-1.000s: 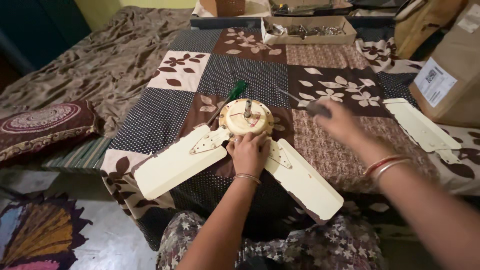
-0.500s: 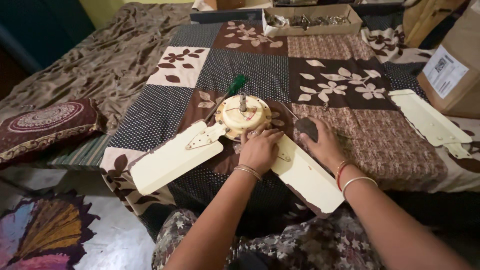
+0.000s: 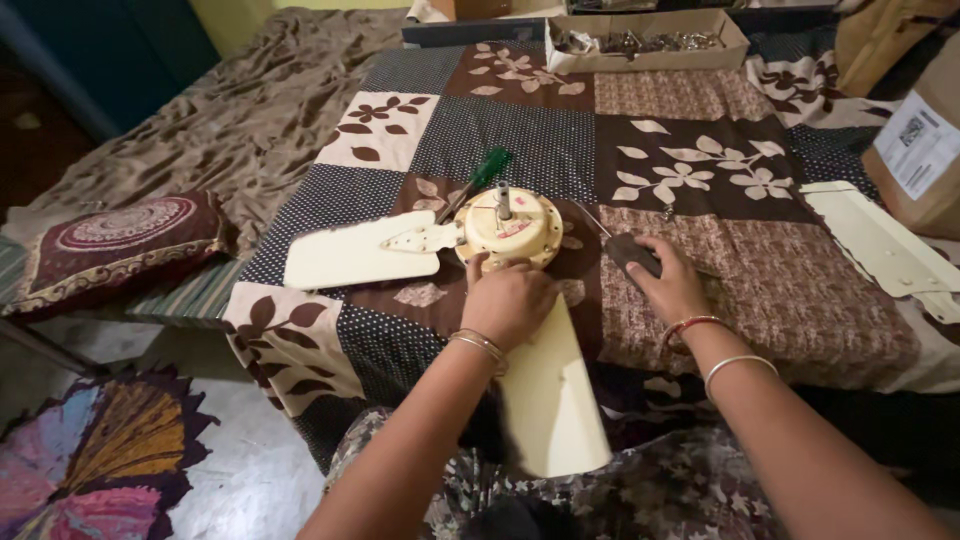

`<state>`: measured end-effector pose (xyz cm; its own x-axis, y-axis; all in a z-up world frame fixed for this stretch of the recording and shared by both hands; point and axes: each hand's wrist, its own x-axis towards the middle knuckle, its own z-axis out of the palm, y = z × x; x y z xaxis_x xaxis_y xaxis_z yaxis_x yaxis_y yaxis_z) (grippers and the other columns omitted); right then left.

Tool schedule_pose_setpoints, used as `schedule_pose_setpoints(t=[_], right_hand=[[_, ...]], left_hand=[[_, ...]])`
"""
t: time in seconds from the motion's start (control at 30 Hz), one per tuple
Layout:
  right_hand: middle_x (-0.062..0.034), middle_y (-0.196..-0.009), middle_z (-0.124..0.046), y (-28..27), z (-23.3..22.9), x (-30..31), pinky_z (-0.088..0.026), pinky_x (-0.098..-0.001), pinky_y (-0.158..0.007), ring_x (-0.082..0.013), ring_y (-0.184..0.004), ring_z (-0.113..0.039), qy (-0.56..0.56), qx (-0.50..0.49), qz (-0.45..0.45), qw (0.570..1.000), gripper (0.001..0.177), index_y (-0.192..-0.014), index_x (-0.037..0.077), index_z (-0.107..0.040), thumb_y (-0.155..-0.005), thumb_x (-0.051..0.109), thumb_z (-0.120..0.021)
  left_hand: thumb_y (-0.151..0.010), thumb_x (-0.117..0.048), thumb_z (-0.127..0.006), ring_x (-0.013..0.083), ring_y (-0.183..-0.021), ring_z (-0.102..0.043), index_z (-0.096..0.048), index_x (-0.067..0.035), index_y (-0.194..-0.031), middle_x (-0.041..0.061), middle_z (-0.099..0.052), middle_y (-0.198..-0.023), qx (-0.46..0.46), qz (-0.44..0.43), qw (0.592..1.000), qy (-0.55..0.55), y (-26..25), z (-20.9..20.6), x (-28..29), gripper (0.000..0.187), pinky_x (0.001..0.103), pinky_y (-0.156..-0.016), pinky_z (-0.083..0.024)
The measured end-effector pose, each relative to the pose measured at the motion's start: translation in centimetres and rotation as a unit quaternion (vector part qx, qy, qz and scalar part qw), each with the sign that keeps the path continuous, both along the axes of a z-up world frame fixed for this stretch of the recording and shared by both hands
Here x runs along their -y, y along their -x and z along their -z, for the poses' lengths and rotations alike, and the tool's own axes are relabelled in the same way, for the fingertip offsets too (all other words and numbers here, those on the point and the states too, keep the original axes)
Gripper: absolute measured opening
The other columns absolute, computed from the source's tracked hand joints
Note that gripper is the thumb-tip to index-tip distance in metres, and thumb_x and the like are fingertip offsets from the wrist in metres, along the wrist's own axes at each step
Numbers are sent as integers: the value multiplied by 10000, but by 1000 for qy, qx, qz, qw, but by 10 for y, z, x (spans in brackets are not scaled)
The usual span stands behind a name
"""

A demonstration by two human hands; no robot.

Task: The person attaches fan blades to the motor housing of an electric fan using a screwdriver. They align each blade, insert screws, and tighten them, repeating the process for multiple blades.

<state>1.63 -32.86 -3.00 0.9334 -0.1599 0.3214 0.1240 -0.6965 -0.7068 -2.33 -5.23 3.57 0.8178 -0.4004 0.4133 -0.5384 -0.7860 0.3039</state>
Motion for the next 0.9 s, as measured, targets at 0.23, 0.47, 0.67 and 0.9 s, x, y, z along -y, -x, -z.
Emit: schedule_pose_setpoints(t=[0.23, 0.47, 0.67, 0.9], right_hand=[[-136, -1333, -635, 0, 2, 2, -521, -433, -961, -311, -1155, -650, -29, -11, -5, 1000, 460, -1316, 100, -628, -882, 228, -712], [-165, -1301, -641, 3, 0, 0, -524, -429, -965, -317, -1152, -646, -14, 19, -11, 1000, 507, -1307, 92, -639, -832, 204, -773], [-151, -1268, -655, 8, -10, -5, -538, -415, -943, -299, -1116, -668, -22, 1, -11, 1000, 511, -1299, 83, -639, -820, 201, -773], [-125, -1276, -650, 11, -16, -10, -546, -400, -934, -279, -1098, -674, -24, -29, -12, 999, 513, -1293, 100, -641, -809, 210, -770]], left_hand=[[-843, -337, -628, 256, -1018, -675, -808, -215, -847, 47, -759, -870, -29, -31, 997, -67, -2, -13, -42, 217, 588, -1147, -199], [-915, -258, -646, 269, -1095, -669, -801, -189, -828, 55, -761, -924, 19, -124, 986, -112, -10, -7, -62, 190, 579, -1229, -221], [-792, -426, -711, 267, -1311, -541, -685, -202, -1210, 61, -620, -1356, 13, -172, 984, -44, 1, 8, -42, 475, 532, -1186, -230], [-830, -671, -675, 316, -1496, -288, -279, 57, -1534, 221, -358, -1586, 29, -223, 973, 46, -17, 39, -7, 1088, 483, -1202, -199]])
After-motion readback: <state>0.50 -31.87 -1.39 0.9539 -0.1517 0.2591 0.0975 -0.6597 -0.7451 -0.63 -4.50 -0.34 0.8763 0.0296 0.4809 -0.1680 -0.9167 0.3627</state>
